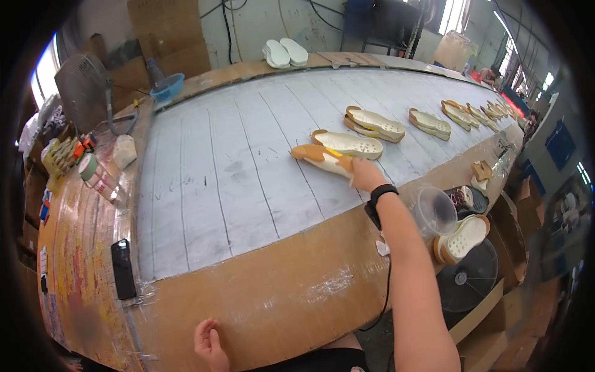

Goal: The recorder is assembling and inspecting shoe soles on a production line, using a pen to mark specific areas.

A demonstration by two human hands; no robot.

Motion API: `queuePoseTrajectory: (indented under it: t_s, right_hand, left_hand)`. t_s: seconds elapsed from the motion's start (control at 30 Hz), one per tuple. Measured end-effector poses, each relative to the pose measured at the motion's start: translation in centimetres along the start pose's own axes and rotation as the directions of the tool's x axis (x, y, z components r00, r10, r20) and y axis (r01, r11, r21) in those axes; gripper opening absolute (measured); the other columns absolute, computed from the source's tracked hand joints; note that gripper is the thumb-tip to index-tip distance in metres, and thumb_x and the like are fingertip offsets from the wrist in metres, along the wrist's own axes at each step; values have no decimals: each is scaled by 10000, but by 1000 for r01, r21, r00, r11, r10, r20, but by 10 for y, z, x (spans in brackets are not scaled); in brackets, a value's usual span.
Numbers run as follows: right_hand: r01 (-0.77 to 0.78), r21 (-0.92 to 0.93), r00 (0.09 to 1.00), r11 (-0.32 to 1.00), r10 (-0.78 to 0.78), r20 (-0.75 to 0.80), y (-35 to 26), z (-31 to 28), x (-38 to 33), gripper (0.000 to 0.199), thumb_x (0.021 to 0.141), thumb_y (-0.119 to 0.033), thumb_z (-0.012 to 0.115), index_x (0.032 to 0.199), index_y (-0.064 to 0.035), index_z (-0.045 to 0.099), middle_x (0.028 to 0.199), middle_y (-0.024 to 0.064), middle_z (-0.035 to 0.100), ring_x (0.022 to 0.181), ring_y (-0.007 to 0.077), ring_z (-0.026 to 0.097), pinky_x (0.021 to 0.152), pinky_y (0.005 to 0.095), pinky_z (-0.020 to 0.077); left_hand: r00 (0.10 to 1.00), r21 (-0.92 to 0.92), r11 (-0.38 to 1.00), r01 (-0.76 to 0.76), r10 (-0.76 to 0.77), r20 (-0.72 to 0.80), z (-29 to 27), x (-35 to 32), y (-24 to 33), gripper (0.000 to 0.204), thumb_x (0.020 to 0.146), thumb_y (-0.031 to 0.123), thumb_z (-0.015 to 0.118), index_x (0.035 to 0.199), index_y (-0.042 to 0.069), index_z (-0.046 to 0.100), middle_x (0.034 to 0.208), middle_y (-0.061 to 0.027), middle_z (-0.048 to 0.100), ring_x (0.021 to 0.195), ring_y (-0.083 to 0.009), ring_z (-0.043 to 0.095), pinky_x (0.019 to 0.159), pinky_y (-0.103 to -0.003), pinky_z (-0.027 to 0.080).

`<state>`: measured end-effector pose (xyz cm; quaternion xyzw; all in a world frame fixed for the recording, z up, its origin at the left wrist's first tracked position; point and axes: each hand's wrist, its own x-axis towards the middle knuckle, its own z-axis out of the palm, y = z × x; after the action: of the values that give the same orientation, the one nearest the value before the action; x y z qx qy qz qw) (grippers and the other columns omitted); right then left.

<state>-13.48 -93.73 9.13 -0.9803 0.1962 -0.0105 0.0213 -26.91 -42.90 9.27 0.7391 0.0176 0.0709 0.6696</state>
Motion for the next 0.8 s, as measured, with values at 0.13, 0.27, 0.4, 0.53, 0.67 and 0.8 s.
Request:
queuePoseTrajectory:
  t_s: [0.13,0.27,0.4,0.53,0.67,0.8]
  right_hand:
    - [8,372,774,928,230,-590,39,-31,32,263,722,-202,616,899,-24,537,767,183,600,798,326,586,661,384,450]
    - [-178,745,747,643,581,-324,43,-31,67,259,744,-240,587,867,-11,580,762,139,614,783,252,594,657,330,442]
    - [-480,660,545,578,786,-292,109,29,99,303,715,-249,599,880,5,588,764,107,607,769,202,576,682,280,434]
    - [-306,846,506,437,827,-244,102,58,102,338,675,-222,612,930,-1,597,839,148,613,790,236,586,722,337,448]
    - [-242,954,674,178,738,33,55,21,81,389,672,-210,619,1019,-50,551,916,134,581,824,225,556,697,362,438]
    - [-465,885,827,13,362,430,14,-6,52,388,710,-237,616,1049,-93,494,910,126,523,797,243,507,617,400,415]
  left_hand:
    - [993,124,991,-41,26,118,-7,2,-10,164,833,-13,505,994,-27,532,998,-97,535,929,-186,520,844,-301,416]
    - [988,253,963,-89,54,142,-14,5,-4,153,815,-38,513,964,-27,548,978,-111,539,903,-209,525,824,-304,423]
    - [982,305,942,-140,92,167,-4,9,0,139,796,-48,529,930,-29,561,949,-122,552,885,-228,528,806,-309,426]
    - [983,349,928,-128,73,165,-2,9,6,137,785,-45,542,919,-27,565,937,-124,559,882,-233,530,797,-311,426]
    - [988,329,940,-92,44,151,1,7,13,125,779,-45,548,900,-22,571,934,-124,558,868,-233,534,784,-309,429]
    - [961,360,911,-202,114,251,-2,6,3,223,786,-13,543,1009,-22,536,990,-128,546,879,-230,534,783,-313,432]
